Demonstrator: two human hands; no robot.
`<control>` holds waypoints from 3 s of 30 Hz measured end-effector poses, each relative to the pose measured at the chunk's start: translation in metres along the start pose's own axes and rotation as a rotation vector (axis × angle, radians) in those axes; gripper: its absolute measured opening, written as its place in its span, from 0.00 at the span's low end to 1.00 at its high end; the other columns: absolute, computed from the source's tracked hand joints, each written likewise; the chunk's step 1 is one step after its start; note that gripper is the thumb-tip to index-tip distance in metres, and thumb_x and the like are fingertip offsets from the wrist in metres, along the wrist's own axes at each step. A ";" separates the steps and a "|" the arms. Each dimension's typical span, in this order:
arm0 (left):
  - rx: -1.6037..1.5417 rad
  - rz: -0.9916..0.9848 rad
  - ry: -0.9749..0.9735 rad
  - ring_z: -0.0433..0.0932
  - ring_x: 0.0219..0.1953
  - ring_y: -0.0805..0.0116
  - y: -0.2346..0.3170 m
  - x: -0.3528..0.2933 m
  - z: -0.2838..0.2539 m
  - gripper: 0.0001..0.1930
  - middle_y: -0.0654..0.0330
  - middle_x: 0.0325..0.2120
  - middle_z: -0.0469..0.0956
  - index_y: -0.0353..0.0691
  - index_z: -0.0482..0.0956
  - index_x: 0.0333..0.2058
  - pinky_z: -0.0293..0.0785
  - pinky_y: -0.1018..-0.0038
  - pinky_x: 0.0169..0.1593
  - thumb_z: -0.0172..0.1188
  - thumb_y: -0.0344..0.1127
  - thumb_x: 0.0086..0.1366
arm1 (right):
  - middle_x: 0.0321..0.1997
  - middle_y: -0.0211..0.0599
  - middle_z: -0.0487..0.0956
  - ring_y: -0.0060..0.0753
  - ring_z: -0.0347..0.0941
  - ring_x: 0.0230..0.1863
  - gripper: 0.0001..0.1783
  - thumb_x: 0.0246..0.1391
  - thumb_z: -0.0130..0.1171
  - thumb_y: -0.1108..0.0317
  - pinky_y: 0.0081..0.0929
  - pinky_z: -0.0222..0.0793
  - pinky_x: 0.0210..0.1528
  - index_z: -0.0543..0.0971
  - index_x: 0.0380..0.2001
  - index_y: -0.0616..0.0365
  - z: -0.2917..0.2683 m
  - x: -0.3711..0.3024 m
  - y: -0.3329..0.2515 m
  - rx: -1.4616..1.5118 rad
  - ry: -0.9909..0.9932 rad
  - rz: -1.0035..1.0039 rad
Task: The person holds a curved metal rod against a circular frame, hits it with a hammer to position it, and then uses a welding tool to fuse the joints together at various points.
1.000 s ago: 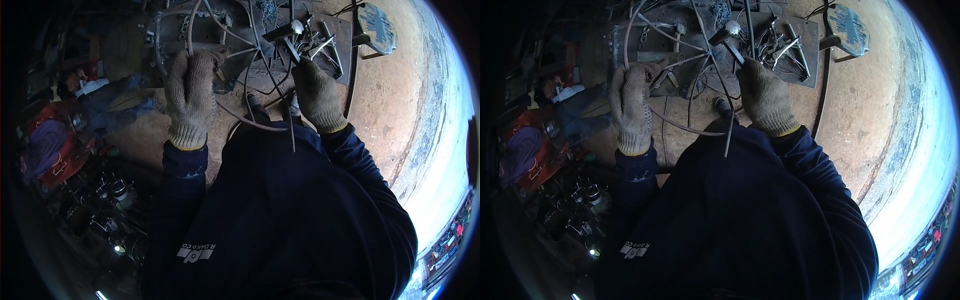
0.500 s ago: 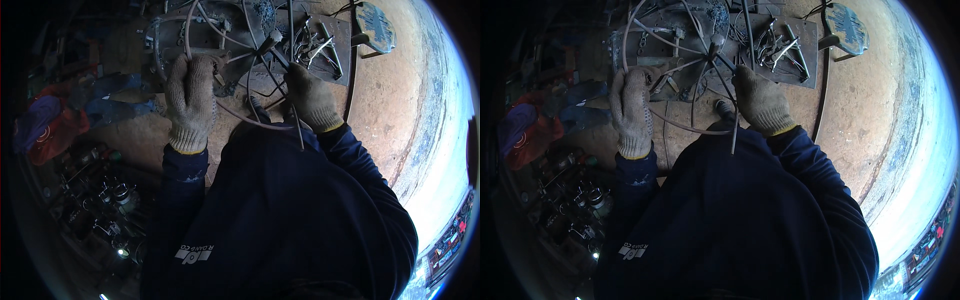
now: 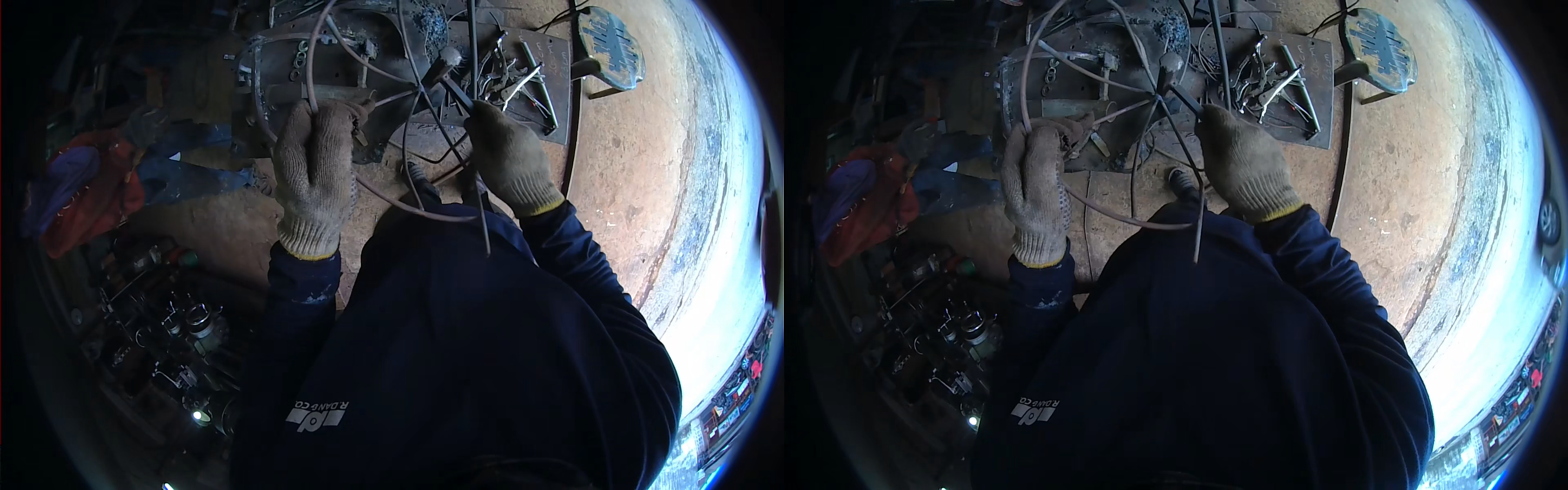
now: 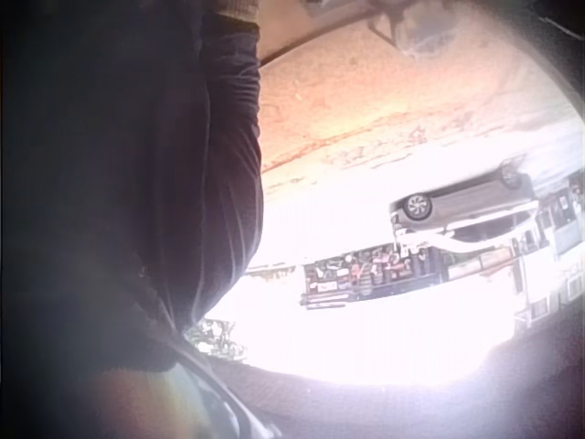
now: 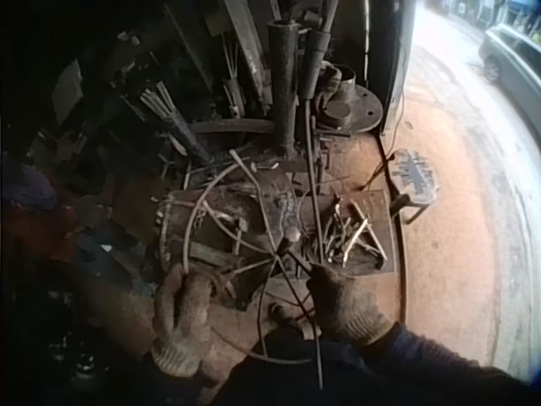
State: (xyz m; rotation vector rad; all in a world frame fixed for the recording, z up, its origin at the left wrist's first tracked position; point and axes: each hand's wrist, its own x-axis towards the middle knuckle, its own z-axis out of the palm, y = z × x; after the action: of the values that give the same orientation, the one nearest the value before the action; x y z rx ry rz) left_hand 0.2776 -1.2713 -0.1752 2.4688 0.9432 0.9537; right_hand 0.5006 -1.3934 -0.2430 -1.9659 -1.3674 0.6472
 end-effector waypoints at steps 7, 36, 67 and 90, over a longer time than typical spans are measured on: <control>-0.088 0.022 -0.041 0.84 0.39 0.58 0.018 0.013 -0.006 0.07 0.47 0.38 0.82 0.26 0.80 0.43 0.82 0.68 0.43 0.57 0.24 0.71 | 0.34 0.51 0.82 0.60 0.81 0.37 0.12 0.67 0.53 0.60 0.51 0.76 0.36 0.76 0.47 0.54 -0.006 0.007 -0.008 -0.128 -0.069 0.050; -0.150 -0.069 -0.024 0.84 0.39 0.61 0.007 0.010 0.001 0.08 0.48 0.37 0.82 0.28 0.81 0.43 0.82 0.69 0.43 0.58 0.28 0.71 | 0.41 0.51 0.84 0.58 0.82 0.42 0.17 0.67 0.54 0.59 0.47 0.79 0.42 0.78 0.53 0.55 -0.004 0.005 -0.003 -0.085 -0.103 0.069; 0.422 0.318 -0.017 0.81 0.49 0.48 0.001 0.011 -0.002 0.19 0.42 0.50 0.75 0.30 0.80 0.52 0.84 0.64 0.50 0.64 0.17 0.61 | 0.35 0.41 0.84 0.45 0.84 0.34 0.25 0.63 0.60 0.63 0.39 0.80 0.32 0.73 0.63 0.47 -0.006 -0.002 0.029 -0.064 0.095 -0.270; 0.475 0.223 -0.150 0.80 0.50 0.48 0.002 0.017 0.000 0.17 0.43 0.50 0.75 0.30 0.81 0.51 0.85 0.64 0.52 0.66 0.20 0.62 | 0.38 0.40 0.84 0.46 0.83 0.36 0.24 0.65 0.58 0.62 0.42 0.81 0.35 0.71 0.63 0.47 -0.010 0.006 0.007 -0.063 -0.006 -0.216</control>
State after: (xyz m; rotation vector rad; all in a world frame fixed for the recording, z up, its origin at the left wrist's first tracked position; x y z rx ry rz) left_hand 0.2884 -1.2610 -0.1662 3.0469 0.9446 0.6468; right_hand 0.5138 -1.3916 -0.2419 -1.8317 -1.5935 0.5147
